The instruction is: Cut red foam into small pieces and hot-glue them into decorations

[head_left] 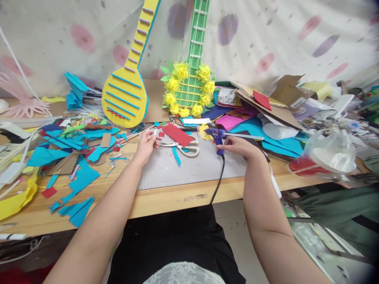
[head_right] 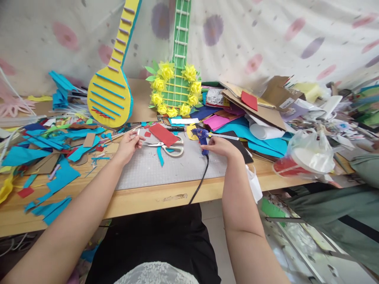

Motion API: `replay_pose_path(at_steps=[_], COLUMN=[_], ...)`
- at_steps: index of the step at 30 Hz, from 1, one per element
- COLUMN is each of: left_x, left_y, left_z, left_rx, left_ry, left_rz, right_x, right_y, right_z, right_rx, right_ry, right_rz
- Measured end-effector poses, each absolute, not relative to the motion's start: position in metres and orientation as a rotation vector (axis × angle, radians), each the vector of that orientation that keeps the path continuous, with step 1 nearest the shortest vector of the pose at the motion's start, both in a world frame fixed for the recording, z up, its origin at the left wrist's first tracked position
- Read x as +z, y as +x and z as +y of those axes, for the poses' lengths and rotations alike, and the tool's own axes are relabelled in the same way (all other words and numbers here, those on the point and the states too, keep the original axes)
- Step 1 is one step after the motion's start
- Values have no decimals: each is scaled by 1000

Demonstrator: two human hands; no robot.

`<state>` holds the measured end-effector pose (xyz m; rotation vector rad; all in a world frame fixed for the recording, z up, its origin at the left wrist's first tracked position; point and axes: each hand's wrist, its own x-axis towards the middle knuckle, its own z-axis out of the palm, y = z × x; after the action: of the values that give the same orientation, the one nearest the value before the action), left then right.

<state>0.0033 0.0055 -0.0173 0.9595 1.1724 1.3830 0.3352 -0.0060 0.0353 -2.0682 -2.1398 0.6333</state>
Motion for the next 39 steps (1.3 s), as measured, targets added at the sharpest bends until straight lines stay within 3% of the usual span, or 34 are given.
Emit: replay_pose_path(at_steps=[7,14,21,29,39], left_x=[-17,-19,-21,-20,-20], left_y=[6,6,8,7,8], left_z=[3,4,4,4,4], left_rx=[1351,1323,1302,1238,1219], left_ry=[1001,1001,967,960,990], left_rz=[1155,1140,1170,1186,1215], right_x=[-9,-12,3,-14,-24], right_y=[320,299,268,214,201], right_z=[20,43,62,32,25], right_rx=[699,1064,972,1079,978], right_ry=[-1850,-1338,-1232,-1183,-1202], right_rz=[-1611,-987,-965,-1420,-1699])
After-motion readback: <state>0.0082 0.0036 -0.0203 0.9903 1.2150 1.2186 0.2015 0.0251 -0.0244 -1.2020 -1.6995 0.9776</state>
